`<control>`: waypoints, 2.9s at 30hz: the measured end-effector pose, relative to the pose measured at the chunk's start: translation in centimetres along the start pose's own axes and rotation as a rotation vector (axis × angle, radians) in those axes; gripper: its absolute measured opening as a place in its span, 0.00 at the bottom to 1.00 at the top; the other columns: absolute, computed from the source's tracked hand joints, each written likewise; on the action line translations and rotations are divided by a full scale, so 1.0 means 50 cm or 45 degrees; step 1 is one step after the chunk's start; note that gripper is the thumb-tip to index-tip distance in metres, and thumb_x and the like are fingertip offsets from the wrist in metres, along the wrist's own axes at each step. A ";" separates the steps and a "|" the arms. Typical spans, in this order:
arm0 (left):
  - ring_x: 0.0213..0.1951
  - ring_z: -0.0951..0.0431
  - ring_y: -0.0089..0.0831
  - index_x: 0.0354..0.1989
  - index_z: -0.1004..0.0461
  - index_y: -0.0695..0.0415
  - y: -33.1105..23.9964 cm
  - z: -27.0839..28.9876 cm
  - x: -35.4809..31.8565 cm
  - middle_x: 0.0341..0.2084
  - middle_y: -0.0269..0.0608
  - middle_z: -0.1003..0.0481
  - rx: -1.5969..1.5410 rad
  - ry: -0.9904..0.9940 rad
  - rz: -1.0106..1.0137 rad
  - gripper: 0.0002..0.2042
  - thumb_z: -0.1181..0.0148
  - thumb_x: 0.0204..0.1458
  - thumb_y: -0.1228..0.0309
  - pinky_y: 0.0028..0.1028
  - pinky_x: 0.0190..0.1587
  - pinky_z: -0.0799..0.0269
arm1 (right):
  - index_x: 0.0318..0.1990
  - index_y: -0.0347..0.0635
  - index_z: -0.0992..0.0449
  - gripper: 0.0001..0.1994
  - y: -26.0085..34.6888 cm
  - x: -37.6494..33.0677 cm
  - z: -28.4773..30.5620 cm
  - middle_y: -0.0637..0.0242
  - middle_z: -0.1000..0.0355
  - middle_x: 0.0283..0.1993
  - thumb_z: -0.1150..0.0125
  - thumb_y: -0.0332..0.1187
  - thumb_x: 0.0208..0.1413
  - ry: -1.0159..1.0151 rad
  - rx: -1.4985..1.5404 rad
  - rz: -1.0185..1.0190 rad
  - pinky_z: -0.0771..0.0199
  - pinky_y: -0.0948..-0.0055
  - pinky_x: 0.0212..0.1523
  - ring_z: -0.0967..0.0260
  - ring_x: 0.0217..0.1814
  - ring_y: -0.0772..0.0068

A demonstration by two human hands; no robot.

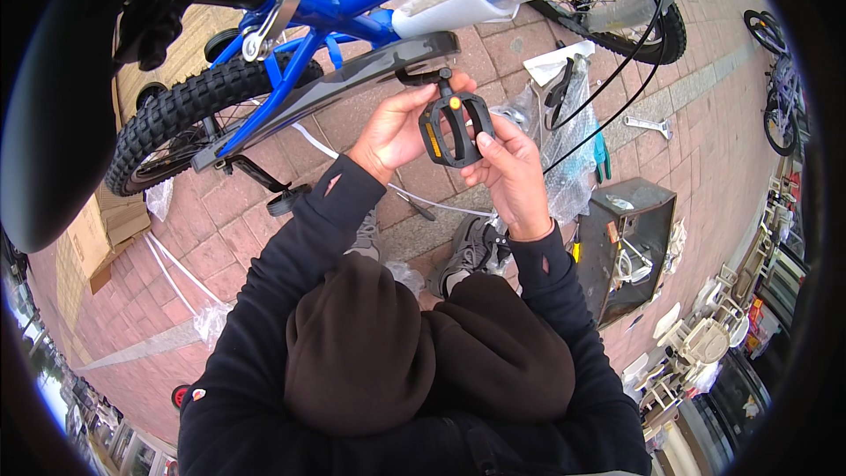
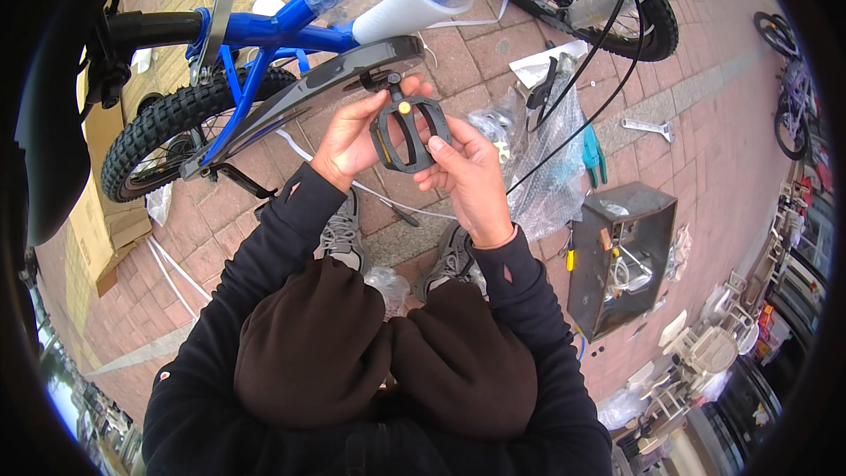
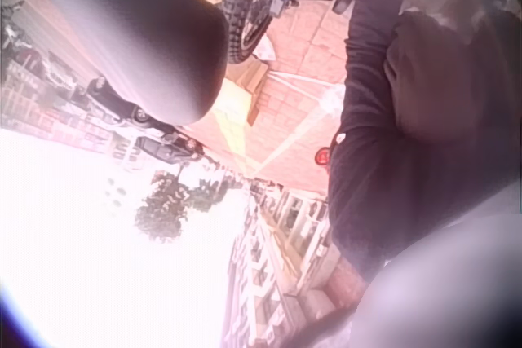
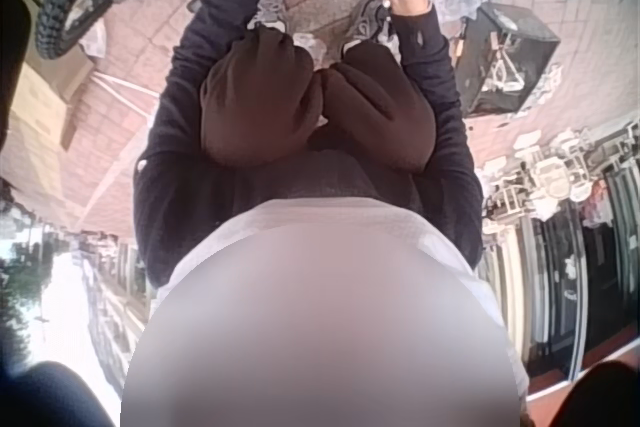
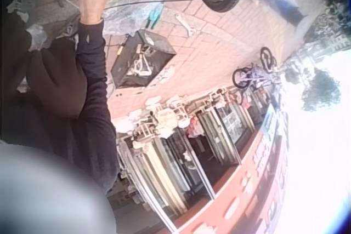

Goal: The person attaches the bicycle seat to the frame and tightens it. Then they unwrap and install both pedals onto the crank arms, securing them with a wrench. Finally, they handle the handlebar assembly and front wheel.

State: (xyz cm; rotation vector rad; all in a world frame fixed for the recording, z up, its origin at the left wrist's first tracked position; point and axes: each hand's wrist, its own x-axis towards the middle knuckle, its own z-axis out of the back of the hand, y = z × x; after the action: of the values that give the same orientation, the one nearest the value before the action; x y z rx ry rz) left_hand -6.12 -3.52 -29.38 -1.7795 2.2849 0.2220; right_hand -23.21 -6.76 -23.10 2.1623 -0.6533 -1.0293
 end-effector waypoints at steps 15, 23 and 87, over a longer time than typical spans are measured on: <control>0.52 0.32 0.37 0.60 0.47 0.66 0.005 0.017 0.009 0.41 0.37 0.28 0.037 0.029 -0.066 0.31 0.41 0.49 0.73 0.39 0.60 0.43 | 0.58 0.32 0.41 0.22 -0.021 -0.004 0.011 0.56 0.34 0.51 0.50 0.33 0.59 -0.006 0.163 0.018 0.26 0.79 0.28 0.28 0.29 0.73; 0.52 0.33 0.34 0.57 0.42 0.66 0.011 0.014 0.009 0.43 0.40 0.29 0.023 -0.046 -0.127 0.26 0.43 0.51 0.72 0.43 0.62 0.45 | 0.53 0.32 0.36 0.18 -0.025 -0.010 0.084 0.57 0.31 0.48 0.49 0.33 0.59 -0.222 0.124 0.064 0.28 0.78 0.29 0.28 0.30 0.73; 0.49 0.29 0.32 0.60 0.45 0.68 -0.060 0.001 -0.016 0.44 0.40 0.26 0.020 -0.251 0.046 0.27 0.49 0.50 0.81 0.36 0.59 0.43 | 0.32 0.40 0.21 0.09 -0.108 -0.287 0.832 0.51 0.25 0.33 0.40 0.33 0.44 -1.911 -1.678 -0.074 0.29 0.61 0.42 0.27 0.39 0.52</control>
State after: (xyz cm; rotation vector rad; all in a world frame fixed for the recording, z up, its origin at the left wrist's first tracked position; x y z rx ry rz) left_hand -3.03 -3.49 -29.15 -1.6307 2.1746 0.3679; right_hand -64.15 -7.68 -40.15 0.0606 -0.2495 -2.1583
